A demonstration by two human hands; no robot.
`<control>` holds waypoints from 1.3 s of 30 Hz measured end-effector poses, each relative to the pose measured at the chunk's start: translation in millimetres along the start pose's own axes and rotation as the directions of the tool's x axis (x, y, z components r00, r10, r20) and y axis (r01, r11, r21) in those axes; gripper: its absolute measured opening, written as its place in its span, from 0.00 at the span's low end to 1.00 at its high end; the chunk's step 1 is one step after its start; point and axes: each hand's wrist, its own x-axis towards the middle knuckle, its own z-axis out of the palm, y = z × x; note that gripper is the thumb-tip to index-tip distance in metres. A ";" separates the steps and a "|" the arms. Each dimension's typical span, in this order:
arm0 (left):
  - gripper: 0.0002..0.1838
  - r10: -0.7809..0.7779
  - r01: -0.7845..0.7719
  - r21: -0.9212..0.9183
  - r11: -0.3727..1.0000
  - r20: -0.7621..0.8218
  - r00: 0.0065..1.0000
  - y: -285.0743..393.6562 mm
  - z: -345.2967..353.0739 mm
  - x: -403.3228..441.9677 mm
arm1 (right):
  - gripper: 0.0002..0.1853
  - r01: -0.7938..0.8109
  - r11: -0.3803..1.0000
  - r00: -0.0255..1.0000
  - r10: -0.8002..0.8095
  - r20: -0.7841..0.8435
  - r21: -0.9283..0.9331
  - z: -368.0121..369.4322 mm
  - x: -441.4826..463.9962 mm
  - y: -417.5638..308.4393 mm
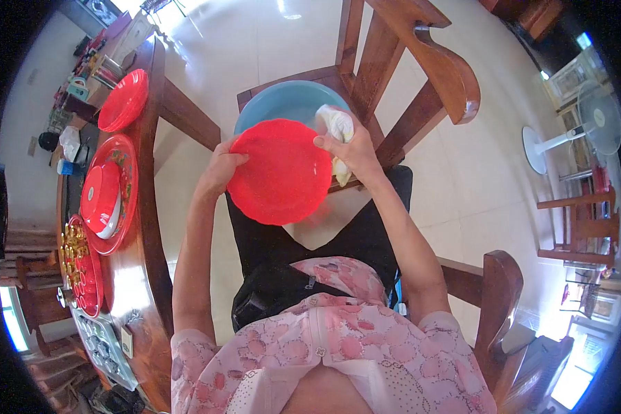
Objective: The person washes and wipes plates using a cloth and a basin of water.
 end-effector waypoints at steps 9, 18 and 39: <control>0.16 0.229 -0.242 0.306 0.921 0.078 0.970 15.8 19.7 21.8 | 0.45 0.683 0.340 0.723 -0.440 0.532 -0.647 63.0 28.0 -53.6; 0.14 0.223 -0.183 0.399 0.898 -0.055 0.973 32.9 8.5 17.5 | 0.24 0.662 0.550 0.730 -0.317 0.606 -0.509 73.0 79.1 -40.2; 0.31 0.519 -0.544 0.101 0.833 -0.484 0.704 47.5 43.3 21.1 | 0.23 -0.564 0.171 0.738 0.543 0.400 0.808 85.4 3.4 39.2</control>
